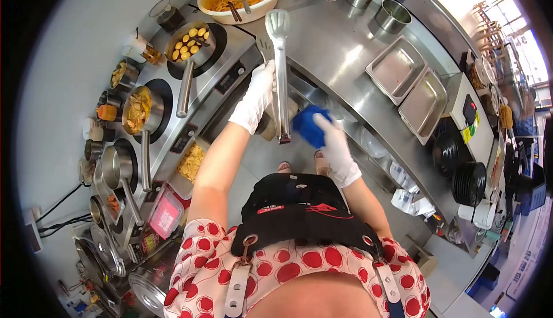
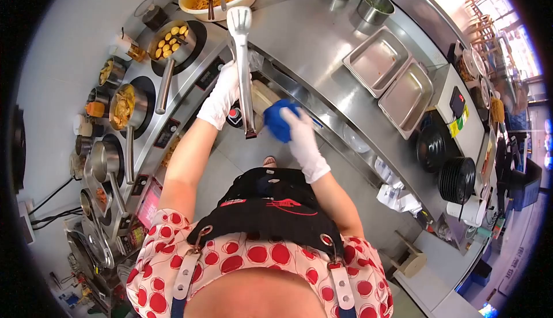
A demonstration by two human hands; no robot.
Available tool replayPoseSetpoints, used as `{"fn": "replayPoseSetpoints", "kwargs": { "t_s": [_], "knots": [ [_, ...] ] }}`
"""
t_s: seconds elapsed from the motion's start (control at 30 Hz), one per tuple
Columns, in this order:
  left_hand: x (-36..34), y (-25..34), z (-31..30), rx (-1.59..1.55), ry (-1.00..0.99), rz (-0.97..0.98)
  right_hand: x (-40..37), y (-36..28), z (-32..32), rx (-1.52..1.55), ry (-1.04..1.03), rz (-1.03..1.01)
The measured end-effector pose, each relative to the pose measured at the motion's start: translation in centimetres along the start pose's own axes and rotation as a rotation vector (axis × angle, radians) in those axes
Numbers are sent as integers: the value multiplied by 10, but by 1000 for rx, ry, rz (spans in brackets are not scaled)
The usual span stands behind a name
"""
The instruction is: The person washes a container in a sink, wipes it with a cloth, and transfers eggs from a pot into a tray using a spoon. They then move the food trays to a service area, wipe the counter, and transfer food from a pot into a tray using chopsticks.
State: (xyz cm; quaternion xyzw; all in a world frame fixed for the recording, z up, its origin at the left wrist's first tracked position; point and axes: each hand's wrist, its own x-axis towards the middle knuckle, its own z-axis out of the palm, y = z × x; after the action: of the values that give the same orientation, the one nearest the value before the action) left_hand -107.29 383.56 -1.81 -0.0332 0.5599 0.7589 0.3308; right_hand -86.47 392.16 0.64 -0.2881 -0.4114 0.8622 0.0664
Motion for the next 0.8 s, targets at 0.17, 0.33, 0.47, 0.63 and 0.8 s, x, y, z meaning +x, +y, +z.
{"fn": "replayPoseSetpoints", "kwargs": {
  "t_s": [0.17,0.33,0.47,0.63,0.8],
  "knots": [
    [-1,-12,0,-76,82,-55,-13,-14,-2,154,-204,136],
    [-15,-38,24,256,105,11,-13,29,30,-78,-239,37],
    [-28,-47,11,192,-65,-117,-11,33,25,30,-148,-37],
    [-45,-94,-5,79,-188,-152,11,15,9,41,-32,-151],
    [-76,-135,-5,455,-138,76,34,-26,-5,167,26,-114]
  ]
}}
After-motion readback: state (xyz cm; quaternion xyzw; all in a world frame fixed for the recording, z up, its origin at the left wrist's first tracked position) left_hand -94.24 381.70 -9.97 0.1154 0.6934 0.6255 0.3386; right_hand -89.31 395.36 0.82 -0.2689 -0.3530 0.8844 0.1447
